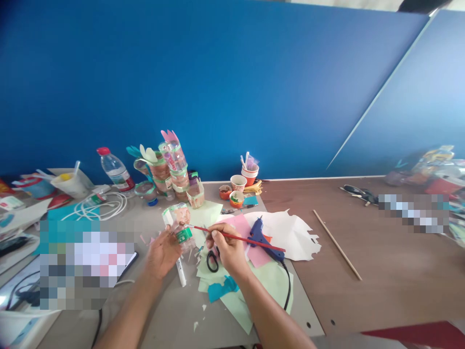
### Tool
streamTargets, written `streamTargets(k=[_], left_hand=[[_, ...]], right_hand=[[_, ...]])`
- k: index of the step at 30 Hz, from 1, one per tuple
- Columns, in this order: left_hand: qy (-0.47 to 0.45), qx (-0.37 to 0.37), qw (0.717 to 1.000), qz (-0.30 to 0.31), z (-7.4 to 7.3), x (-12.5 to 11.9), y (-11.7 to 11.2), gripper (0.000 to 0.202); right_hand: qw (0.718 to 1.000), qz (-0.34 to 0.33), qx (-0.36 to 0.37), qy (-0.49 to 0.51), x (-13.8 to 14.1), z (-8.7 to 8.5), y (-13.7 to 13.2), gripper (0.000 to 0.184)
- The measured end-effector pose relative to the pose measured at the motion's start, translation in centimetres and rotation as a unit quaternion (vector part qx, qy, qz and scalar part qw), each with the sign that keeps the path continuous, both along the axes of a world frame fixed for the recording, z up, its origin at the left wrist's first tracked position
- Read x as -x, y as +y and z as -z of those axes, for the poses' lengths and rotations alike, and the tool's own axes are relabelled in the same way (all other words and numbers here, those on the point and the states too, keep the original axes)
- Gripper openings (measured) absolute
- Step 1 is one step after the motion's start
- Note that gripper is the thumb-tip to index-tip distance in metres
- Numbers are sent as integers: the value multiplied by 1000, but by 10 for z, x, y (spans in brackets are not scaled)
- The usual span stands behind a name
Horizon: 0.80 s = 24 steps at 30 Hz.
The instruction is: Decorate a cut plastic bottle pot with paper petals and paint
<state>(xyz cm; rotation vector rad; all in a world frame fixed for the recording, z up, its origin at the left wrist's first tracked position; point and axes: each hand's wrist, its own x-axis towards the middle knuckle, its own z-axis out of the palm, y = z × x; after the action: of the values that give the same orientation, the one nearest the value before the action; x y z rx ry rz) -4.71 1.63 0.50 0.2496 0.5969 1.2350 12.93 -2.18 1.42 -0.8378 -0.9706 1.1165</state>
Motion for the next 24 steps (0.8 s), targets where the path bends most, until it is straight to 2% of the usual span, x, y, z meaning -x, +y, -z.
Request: streamTargets(k=[8,16,21,24], left_hand=[[-2,-4,1000,13,2,2,1,12],[18,-14,1000,20,2,1,1,17],[22,-14,999,25,2,2,1,18],[29,-3,999,22,0,2,0,19]], right_hand=[[1000,9,-3,0,-4,-1,-1,10],[994,10,-20,-110,-3,-6,-5,13],[980,60,-59,-179,-9,-4,-3,13],[983,80,-63,-153,-12,-6,-2,13]])
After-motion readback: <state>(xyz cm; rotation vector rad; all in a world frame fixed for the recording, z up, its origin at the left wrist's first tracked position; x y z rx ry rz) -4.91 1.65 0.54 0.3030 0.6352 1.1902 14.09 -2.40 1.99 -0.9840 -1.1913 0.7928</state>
